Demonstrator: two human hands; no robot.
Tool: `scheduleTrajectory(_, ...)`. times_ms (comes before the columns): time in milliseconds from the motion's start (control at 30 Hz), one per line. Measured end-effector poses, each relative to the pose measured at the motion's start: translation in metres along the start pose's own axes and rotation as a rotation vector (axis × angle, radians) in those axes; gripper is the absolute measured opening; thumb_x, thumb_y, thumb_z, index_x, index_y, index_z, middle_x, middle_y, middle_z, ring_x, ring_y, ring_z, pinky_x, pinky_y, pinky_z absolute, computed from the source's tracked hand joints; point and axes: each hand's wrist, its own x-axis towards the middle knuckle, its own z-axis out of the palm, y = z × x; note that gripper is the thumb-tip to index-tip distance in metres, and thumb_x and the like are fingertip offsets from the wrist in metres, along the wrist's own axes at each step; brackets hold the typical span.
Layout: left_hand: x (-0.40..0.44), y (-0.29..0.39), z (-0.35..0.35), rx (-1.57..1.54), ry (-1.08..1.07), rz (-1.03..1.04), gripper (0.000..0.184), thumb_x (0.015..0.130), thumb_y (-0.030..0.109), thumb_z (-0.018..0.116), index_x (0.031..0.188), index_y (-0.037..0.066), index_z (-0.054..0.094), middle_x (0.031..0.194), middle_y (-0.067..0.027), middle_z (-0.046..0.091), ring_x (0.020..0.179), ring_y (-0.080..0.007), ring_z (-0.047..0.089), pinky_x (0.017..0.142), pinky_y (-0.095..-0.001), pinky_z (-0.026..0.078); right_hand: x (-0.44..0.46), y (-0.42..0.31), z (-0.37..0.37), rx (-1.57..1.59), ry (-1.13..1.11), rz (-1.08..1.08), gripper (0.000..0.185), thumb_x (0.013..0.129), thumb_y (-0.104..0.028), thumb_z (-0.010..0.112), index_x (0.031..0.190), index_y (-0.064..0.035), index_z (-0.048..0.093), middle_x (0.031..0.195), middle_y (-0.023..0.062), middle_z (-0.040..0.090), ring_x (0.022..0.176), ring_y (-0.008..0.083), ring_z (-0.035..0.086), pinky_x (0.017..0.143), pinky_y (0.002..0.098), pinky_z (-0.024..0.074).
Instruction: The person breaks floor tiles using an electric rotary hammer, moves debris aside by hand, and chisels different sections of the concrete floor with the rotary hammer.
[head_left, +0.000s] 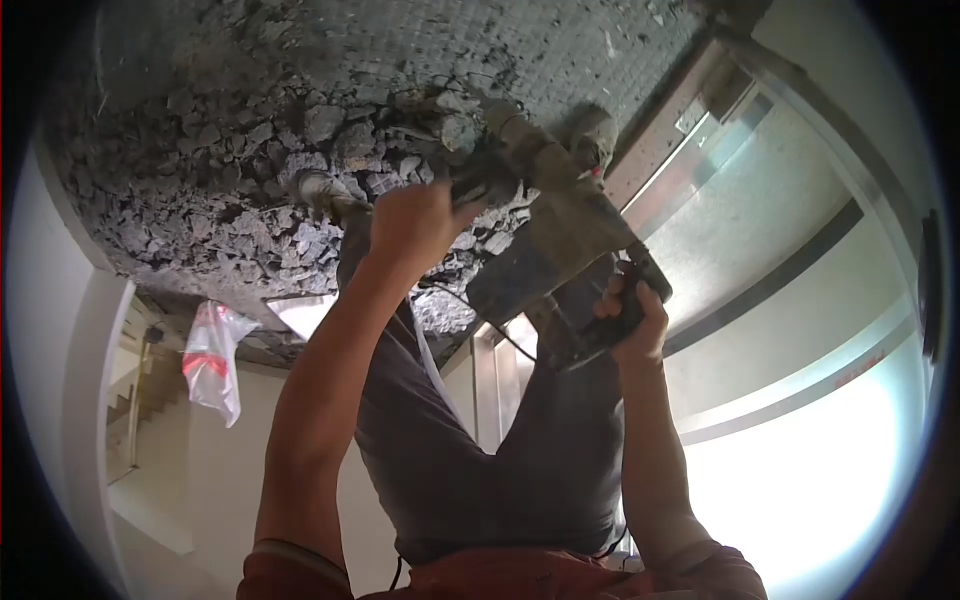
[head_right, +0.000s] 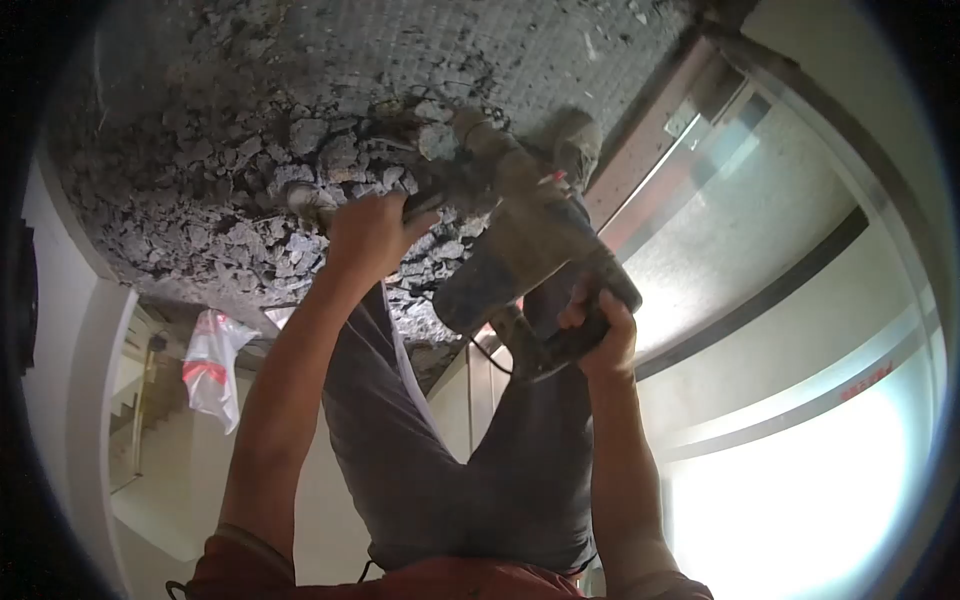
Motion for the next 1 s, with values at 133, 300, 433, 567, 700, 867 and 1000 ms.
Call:
scheduleTrajectory(133,0.07,0.068,-0.007,0.152,-0.088,0.16,0.047,0.089,0.047,0.071,0.087,0.0,0.07,0.074,-0.0179,0.07,0.073,-0.036,0.071,0.068,-0.046,0.056,0.036,-0.01,-0.057,0.229,0.011,-0.005,0.04,0.096,-0.031,0.061,0.126,-0.0054,0.053,0.096,0.0083,0.058,0.074,0.0167,0.052,0.068,0.0345,0.0468)
scheduleTrajectory(300,0.127,0.103,0.004,0.219,0.018,0.214,0.043,0.087,0.042,0.073,0.086,-0.001,0.071,0.076,-0.0179,0.07,0.074,-0.0357,0.071,0.07,-0.0462,0.056,0.086,-0.03,-0.087,0.426,-0.052,0.078,0.037,0.102,-0.033,0.055,0.127,-0.0063,0.052,0.097,0.0079,0.056,0.075,0.0159,0.052,0.068,0.0337,0.048)
scheduleTrajectory(433,0.129,0.113,0.016,-0.137,0.233,0.237,0.034,0.084,0.035,0.077,0.088,0.001,0.072,0.078,-0.0168,0.071,0.075,-0.0323,0.072,0.073,-0.0424,0.057,0.118,-0.044,-0.123,0.395,-0.087,0.067,0.041,0.104,-0.04,0.052,0.12,-0.0025,0.052,0.092,0.0065,0.052,0.075,0.0145,0.051,0.07,0.0338,0.0502)
scheduleTrajectory(567,0.141,0.1,0.053,-0.776,0.271,0.267,0.04,0.074,0.027,0.088,0.103,0.006,0.071,0.09,-0.0084,0.074,0.082,-0.0167,0.071,0.076,-0.0309,0.056,0.15,-0.049,-0.162,0.65,-0.235,0.194,0.046,0.104,-0.043,0.054,0.117,-0.0001,0.048,0.089,0.0029,0.046,0.075,0.0132,0.047,0.07,0.0305,0.0452)
scheduleTrajectory(700,0.172,0.125,0.084,-1.063,0.211,0.281,0.045,0.071,0.027,0.092,0.103,0.005,0.068,0.097,-0.0066,0.072,0.089,-0.0155,0.069,0.082,-0.0303,0.055,0.169,-0.054,-0.175,0.747,-0.244,0.209,0.054,0.104,-0.039,0.054,0.133,0.0064,0.044,0.097,0.0081,0.051,0.077,0.0131,0.051,0.072,0.0297,0.0497)
scheduleTrajectory(867,0.207,0.165,0.124,-1.145,0.424,0.406,0.037,0.075,0.026,0.089,0.099,0.006,0.069,0.092,-0.006,0.073,0.085,-0.0162,0.069,0.077,-0.0324,0.056,0.199,-0.045,-0.194,1.089,-0.374,0.232,0.059,0.103,-0.024,0.057,0.143,0.0114,0.031,0.106,0.0084,0.048,0.078,0.0098,0.053,0.074,0.0254,0.0499)
scheduleTrajectory(1000,0.24,0.169,0.134,-0.924,0.48,0.296,0.025,0.08,0.024,0.083,0.094,0.007,0.069,0.082,-0.0027,0.071,0.08,-0.0135,0.067,0.073,-0.0316,0.055,0.217,-0.039,-0.204,1.145,-0.425,0.341,0.056,0.1,-0.015,0.06,0.14,0.0131,0.033,0.105,0.0088,0.048,0.08,0.0124,0.054,0.075,0.0283,0.0496)
